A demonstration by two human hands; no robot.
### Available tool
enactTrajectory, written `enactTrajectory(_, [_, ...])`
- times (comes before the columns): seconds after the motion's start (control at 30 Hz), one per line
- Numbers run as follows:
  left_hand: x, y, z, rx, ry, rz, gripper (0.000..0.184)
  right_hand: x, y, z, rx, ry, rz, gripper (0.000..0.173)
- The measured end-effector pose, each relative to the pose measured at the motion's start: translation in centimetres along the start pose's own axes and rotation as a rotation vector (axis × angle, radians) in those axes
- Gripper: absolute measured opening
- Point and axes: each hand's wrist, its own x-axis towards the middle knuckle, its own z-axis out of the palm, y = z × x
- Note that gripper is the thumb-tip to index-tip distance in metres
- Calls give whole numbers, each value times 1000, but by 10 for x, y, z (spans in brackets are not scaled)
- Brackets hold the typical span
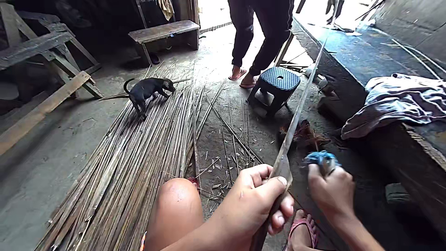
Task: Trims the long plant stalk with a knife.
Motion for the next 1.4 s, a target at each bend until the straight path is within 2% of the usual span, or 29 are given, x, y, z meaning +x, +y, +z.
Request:
enactTrajectory(0.07, [-2, 2, -1, -3, 28, -5, 22, 5, 8, -7, -107, 115, -67, 35])
enactTrajectory(0.13, [-1, 3, -5, 27, 46, -10, 22, -1, 6, -11, -51, 149, -119, 31])
enactTrajectory(0.23, [0, 0, -10, 170, 47, -20, 14, -24, -3, -14, 209, -33, -72, 25])
enactTrajectory(0.37, [2, -11, -10, 317, 88, 38, 4, -48, -21, -13, 829, -365, 155, 17])
enactTrajectory(0.47, [5, -21, -6, 388, 135, 42, 15, -58, -35, -15, 1014, -350, 201, 10])
enactTrajectory(0.63, [16, -44, 0, 593, 115, 19, 36, -49, -40, -18, 1002, -253, 322, 37])
enactTrajectory(0.73, [19, -44, 0, 675, 65, -19, 35, -41, -34, -17, 1038, -268, 414, 37])
enactTrajectory(0.8, [20, -44, 1, 690, 43, -51, 25, -38, -31, -16, 1069, -250, 431, 36])
enactTrajectory(0.9, [19, -48, 5, 505, 20, -130, 19, -33, -26, -18, 1087, -191, 408, 34])
enactTrajectory(1.03, [21, -53, 0, 378, -47, -60, 16, -24, -21, -23, 1059, -185, 432, 28])
enactTrajectory(1.13, [28, -50, -8, 268, 0, -59, 16, -28, -17, -17, 869, -301, 329, 18])
enactTrajectory(1.23, [32, -46, -11, 248, 75, -18, 16, -38, -15, -4, 797, -395, 200, 6])
enactTrajectory(1.3, [32, -46, -11, 235, 98, -13, 17, -45, -10, 5, 704, -405, 56, 17])
enactTrajectory(1.4, [32, -46, -10, 205, 101, -39, 19, -46, -2, 14, 656, -378, -87, 21])
